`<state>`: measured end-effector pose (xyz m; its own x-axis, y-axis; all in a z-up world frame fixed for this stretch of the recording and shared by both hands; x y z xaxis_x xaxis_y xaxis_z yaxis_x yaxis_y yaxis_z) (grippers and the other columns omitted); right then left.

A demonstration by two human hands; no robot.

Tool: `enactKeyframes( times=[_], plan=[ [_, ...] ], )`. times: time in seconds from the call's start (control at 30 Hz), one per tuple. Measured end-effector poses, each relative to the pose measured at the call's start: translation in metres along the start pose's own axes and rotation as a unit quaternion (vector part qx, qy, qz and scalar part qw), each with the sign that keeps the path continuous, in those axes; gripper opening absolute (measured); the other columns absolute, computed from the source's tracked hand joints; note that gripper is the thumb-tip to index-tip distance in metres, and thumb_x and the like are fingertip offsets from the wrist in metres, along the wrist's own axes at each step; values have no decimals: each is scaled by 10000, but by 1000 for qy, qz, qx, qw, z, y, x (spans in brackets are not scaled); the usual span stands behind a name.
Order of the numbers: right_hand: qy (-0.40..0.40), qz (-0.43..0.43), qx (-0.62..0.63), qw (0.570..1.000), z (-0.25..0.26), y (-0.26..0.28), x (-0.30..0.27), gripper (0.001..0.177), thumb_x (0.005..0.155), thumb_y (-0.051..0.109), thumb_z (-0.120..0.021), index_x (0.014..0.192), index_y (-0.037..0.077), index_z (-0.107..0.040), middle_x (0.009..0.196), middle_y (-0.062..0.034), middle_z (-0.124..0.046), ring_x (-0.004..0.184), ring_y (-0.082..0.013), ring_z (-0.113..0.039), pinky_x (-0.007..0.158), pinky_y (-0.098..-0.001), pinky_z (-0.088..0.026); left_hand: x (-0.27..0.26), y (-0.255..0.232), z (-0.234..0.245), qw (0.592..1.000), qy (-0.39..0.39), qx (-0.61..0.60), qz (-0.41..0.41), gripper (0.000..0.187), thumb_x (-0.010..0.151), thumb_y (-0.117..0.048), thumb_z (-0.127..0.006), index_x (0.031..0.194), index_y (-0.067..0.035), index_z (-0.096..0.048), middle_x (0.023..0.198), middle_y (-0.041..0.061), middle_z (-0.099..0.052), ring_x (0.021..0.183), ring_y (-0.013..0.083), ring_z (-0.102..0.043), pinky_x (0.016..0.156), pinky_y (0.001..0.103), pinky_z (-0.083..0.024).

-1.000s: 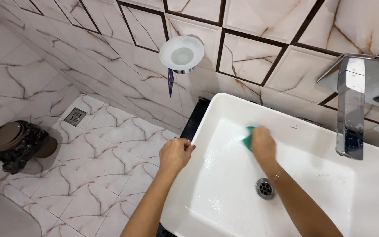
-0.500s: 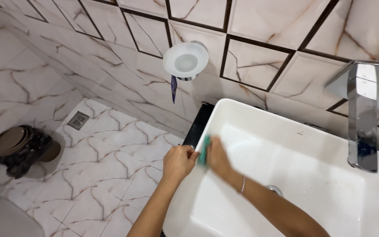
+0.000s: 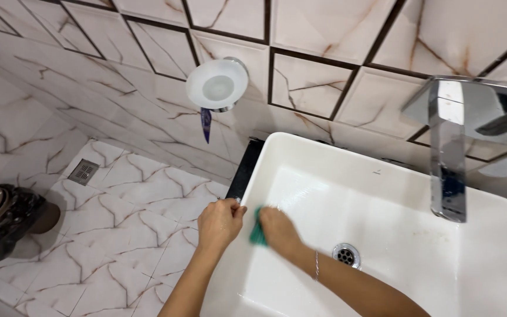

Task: The person cleans a white rectangular sink and its surrounding black countertop using a sponge and water.

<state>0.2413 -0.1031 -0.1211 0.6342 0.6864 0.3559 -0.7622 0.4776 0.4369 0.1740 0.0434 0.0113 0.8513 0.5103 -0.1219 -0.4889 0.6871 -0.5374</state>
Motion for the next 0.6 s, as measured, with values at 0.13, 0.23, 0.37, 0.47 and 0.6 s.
enactKeyframes(
  times=[0.13, 0.23, 0.37, 0.47, 0.6],
  plan=[
    [100, 139, -123, 978, 9, -8, -1, 247, 829, 82, -620, 1072, 65, -582, 1043, -122, -582, 932, -286, -603, 862, -393, -502, -3, 1, -2, 1000, -5, 17, 5, 150, 810, -290, -790, 818, -142, -812, 775, 77, -769, 688, 285, -725, 662, 402, -564],
    [44, 147, -346, 925, 49, -73, 60, 279, 894, 103, -627, 1170, 69, -608, 1174, -110, -622, 1098, -272, -620, 933, -404, -487, -2, -1, -2, 999, 15, 28, 27, 173, 831, -310, -775, 832, -142, -816, 770, 60, -779, 695, 254, -729, 663, 388, -564],
    [-20, 274, -331, 903, 117, -112, 44, 298, 851, 167, -675, 1138, 100, -636, 1383, -97, -628, 1279, -272, -590, 1093, -451, -456, -5, -2, -1, 998, 25, 27, 47, 214, 849, -322, -758, 845, -116, -816, 752, 34, -786, 677, 214, -723, 638, 369, -555],
    [-32, 296, -343, 891, 184, -144, -11, 393, 865, 130, -662, 1255, 79, -666, 1409, -57, -620, 1334, -250, -564, 1146, -427, -423, -6, -2, -3, 996, 40, 48, 59, 223, 875, -346, -739, 872, -135, -815, 736, 30, -784, 649, 196, -725, 625, 345, -555],
    [104, 203, -331, 915, 263, -198, -84, 610, 810, 140, -594, 1418, 102, -563, 1513, -43, -519, 1384, -247, -465, 1161, -441, -330, -8, -2, -2, 996, 52, 44, 59, 242, 885, -355, -733, 863, -127, -811, 721, 31, -784, 642, 189, -720, 618, 343, -551]
  ],
)
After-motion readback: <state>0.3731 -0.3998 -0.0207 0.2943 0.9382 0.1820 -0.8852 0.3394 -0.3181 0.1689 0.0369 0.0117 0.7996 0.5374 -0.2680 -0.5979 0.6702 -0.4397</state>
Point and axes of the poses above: each hand's wrist, its own x-axis towards the middle knuckle, its own z-axis out of the back of the hand, y = z × x, the point moved 6 cm from there along x, towards the middle knuckle
